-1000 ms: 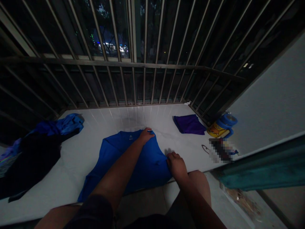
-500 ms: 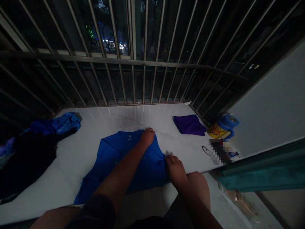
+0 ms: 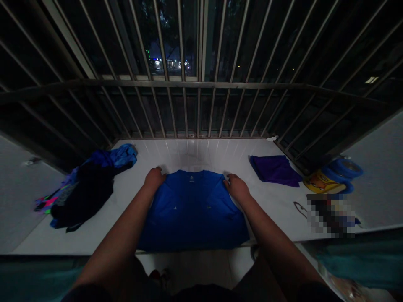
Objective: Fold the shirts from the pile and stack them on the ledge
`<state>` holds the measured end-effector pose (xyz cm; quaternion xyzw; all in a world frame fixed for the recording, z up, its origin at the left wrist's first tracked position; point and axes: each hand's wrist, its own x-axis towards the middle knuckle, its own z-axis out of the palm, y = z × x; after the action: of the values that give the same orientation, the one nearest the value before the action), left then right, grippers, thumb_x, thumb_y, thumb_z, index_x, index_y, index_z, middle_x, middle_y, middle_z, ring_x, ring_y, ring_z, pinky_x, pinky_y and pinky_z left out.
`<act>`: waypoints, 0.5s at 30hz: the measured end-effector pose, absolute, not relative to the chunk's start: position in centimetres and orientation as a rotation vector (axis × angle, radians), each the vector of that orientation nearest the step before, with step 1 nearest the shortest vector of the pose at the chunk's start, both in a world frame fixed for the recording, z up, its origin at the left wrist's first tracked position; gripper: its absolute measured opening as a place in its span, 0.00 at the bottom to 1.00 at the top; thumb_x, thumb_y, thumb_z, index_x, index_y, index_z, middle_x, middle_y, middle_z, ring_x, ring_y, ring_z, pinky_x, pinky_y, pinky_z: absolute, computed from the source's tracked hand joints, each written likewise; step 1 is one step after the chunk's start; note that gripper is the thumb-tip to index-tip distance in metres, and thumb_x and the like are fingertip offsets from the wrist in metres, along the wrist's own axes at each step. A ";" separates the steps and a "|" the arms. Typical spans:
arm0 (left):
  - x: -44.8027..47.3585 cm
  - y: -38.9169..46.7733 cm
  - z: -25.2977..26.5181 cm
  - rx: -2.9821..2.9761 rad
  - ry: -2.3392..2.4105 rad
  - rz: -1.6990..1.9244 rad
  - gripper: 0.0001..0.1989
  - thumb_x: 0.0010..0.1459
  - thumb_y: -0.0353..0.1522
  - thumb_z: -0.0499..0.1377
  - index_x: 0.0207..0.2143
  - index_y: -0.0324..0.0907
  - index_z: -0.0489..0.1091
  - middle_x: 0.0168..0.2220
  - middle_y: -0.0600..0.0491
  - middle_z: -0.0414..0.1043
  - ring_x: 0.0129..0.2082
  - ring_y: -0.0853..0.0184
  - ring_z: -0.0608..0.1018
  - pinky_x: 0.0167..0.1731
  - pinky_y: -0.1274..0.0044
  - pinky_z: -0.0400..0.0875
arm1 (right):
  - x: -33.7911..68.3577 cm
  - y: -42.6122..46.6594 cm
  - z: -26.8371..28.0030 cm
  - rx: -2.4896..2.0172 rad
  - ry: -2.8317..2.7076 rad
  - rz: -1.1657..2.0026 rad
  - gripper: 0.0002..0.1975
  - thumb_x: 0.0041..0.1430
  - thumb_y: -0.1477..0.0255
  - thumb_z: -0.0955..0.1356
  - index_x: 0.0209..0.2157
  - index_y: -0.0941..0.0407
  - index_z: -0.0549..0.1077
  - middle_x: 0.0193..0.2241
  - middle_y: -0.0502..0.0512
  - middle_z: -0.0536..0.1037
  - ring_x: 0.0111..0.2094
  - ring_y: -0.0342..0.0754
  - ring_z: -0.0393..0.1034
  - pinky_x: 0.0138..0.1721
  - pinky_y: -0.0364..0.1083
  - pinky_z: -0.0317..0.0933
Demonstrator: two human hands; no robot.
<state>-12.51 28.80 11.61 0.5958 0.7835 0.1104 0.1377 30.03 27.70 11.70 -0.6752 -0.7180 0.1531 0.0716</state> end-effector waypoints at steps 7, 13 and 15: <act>-15.8 30.2 11.2 1.590 2.131 0.274 0.20 0.62 0.49 0.70 0.41 0.41 0.80 0.40 0.46 0.85 0.43 0.57 0.86 0.48 0.66 0.79 | 27.7 33.7 11.0 -2.024 -2.125 0.597 0.07 0.65 0.69 0.74 0.43 0.56 0.82 0.40 0.62 0.86 0.46 0.60 0.80 0.47 0.50 0.68; -16.5 27.2 11.2 1.425 1.898 0.610 0.17 0.53 0.46 0.72 0.32 0.46 0.71 0.29 0.53 0.83 0.32 0.58 0.87 0.35 0.71 0.80 | 29.4 30.6 12.8 -1.768 -2.128 0.621 0.05 0.68 0.71 0.68 0.42 0.54 0.78 0.34 0.55 0.83 0.38 0.53 0.79 0.44 0.48 0.68; -17.2 24.3 10.9 1.387 1.808 0.736 0.21 0.54 0.50 0.70 0.33 0.47 0.68 0.33 0.52 0.85 0.36 0.59 0.88 0.38 0.71 0.82 | 30.9 27.8 13.2 -1.673 -2.134 0.600 0.06 0.69 0.70 0.68 0.43 0.53 0.78 0.40 0.55 0.83 0.41 0.52 0.78 0.47 0.48 0.69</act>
<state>-17.19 24.27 10.89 0.5393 0.7029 0.2860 0.3651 30.90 27.76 13.20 -0.5925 -0.7557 0.2126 0.1808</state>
